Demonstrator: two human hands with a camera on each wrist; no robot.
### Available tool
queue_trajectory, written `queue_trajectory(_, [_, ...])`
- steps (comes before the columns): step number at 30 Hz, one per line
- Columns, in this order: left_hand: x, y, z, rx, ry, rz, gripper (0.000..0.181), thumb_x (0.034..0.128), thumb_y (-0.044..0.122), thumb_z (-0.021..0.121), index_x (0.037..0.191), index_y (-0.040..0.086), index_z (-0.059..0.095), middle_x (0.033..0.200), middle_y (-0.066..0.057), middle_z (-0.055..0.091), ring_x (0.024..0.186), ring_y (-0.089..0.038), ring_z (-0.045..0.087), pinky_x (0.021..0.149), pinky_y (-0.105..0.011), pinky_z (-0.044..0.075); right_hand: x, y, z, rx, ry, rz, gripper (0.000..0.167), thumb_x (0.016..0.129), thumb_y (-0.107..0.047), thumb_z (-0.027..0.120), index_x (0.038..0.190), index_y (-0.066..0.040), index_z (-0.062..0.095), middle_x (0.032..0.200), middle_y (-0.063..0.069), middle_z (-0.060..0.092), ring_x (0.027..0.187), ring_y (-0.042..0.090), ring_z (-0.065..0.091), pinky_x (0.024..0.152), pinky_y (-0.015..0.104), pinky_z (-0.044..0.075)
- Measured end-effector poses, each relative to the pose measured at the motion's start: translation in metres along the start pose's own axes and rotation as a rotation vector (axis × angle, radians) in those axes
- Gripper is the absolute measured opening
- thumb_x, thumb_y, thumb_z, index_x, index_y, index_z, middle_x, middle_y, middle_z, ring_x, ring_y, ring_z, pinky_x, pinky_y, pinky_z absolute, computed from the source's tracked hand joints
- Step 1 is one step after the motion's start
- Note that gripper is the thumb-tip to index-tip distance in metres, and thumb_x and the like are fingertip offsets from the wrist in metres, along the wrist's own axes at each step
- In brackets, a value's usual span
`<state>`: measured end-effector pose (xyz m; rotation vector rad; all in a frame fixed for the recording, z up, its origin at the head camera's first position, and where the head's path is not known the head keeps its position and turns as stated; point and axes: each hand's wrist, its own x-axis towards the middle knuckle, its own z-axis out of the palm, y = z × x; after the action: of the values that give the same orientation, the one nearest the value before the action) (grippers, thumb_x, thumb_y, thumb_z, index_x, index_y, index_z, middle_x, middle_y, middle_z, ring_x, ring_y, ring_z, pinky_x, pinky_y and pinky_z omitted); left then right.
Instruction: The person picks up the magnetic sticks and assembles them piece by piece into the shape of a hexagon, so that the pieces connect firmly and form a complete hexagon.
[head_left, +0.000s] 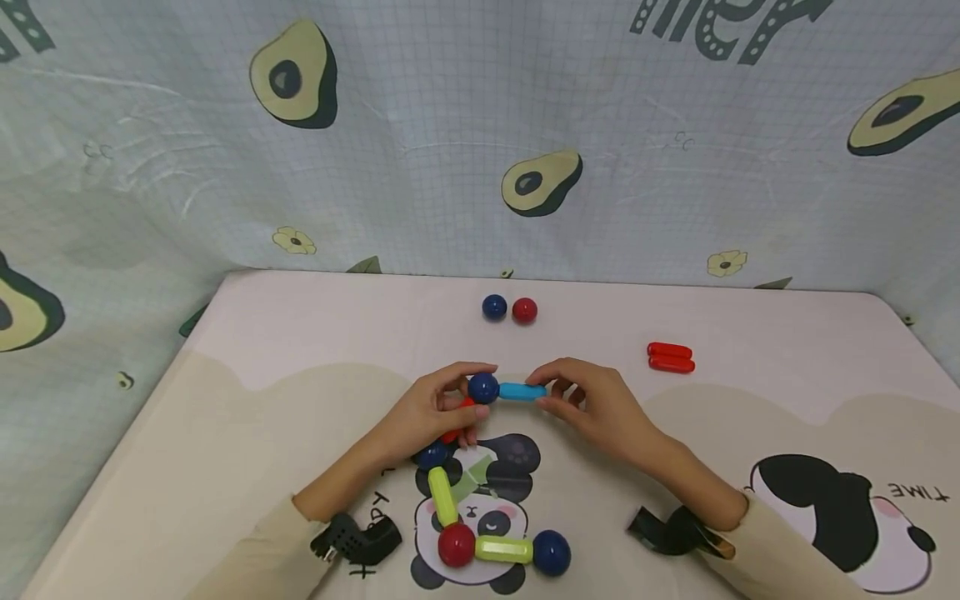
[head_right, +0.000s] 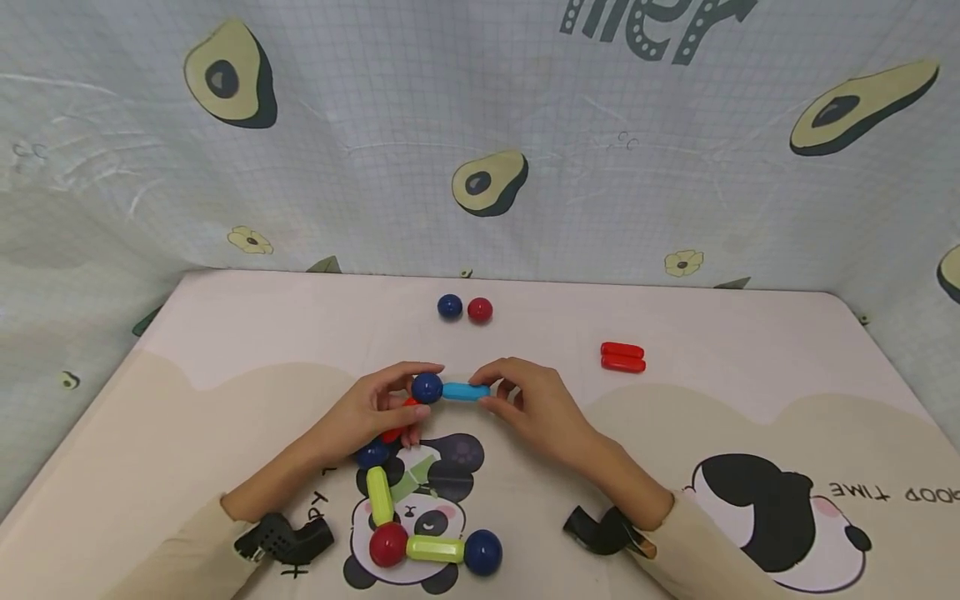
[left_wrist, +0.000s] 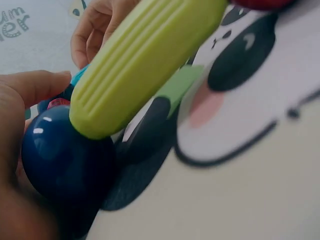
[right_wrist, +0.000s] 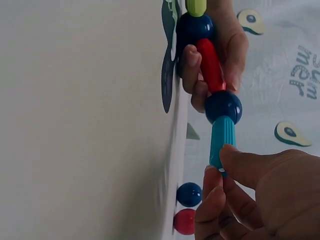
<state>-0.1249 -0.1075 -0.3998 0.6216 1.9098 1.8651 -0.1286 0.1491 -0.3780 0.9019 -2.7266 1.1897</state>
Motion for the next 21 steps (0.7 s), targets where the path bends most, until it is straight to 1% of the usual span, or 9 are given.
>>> queue_trajectory(5, [0.0,0.001,-0.002,0.023,0.039,-0.041,0.037,0.0935,0.012,0.063,0.125,0.001,0.048,0.083,-0.019,0.059,0.062,-0.021,0.06,0.064,-0.028,0.054,0.009,-0.002,0.006,0.031,-0.014,-0.007,0.028,0.082,-0.007,0.075,0.108,-0.015,0.068,0.097,-0.008,0.065,0.079,0.008,0.057,0.067,0.026,0.052])
queue_trajectory(9, [0.0,0.0,-0.002,0.035,0.071,-0.033,0.03,0.0927,0.012,0.064,0.114,0.0,0.047,0.078,-0.019,0.061,0.057,-0.02,0.059,0.059,-0.028,0.053,0.017,-0.006,0.013,0.057,-0.039,-0.038,0.026,0.083,-0.007,0.075,0.107,-0.013,0.068,0.097,-0.006,0.066,0.079,0.008,0.057,0.068,0.026,0.052])
queue_trajectory(11, [0.0,-0.002,-0.002,0.06,0.088,-0.019,0.029,0.0922,0.011,0.064,0.113,0.0,0.048,0.079,-0.018,0.06,0.056,-0.021,0.059,0.057,-0.028,0.053,0.02,-0.008,0.015,0.063,-0.05,-0.048,0.025,0.083,-0.007,0.074,0.107,-0.013,0.068,0.097,-0.006,0.066,0.078,0.008,0.057,0.068,0.026,0.052])
queue_trajectory(15, [0.0,-0.005,-0.002,0.112,0.106,0.006,0.031,0.092,0.012,0.065,0.119,0.003,0.052,0.083,-0.013,0.058,0.057,-0.022,0.059,0.055,-0.027,0.052,0.023,-0.01,0.016,0.068,-0.062,-0.055,0.025,0.084,-0.008,0.074,0.108,-0.014,0.068,0.097,-0.007,0.066,0.079,0.008,0.057,0.068,0.027,0.052])
queue_trajectory(18, [-0.001,-0.007,-0.002,0.131,0.117,0.04,0.03,0.0924,0.01,0.064,0.121,0.004,0.057,0.079,-0.012,0.059,0.057,-0.023,0.059,0.056,-0.027,0.052,0.024,-0.009,0.014,0.065,-0.063,-0.043,0.024,0.084,-0.011,0.074,0.108,-0.013,0.067,0.098,-0.008,0.065,0.08,0.009,0.057,0.068,0.028,0.052])
queue_trajectory(21, [-0.002,-0.008,-0.003,0.122,0.143,0.066,0.027,0.0926,0.008,0.063,0.119,0.003,0.061,0.072,-0.012,0.06,0.057,-0.022,0.059,0.058,-0.028,0.053,0.028,-0.005,0.01,0.045,-0.034,-0.017,0.023,0.086,-0.015,0.073,0.109,-0.012,0.068,0.099,-0.007,0.065,0.081,0.009,0.057,0.069,0.028,0.052])
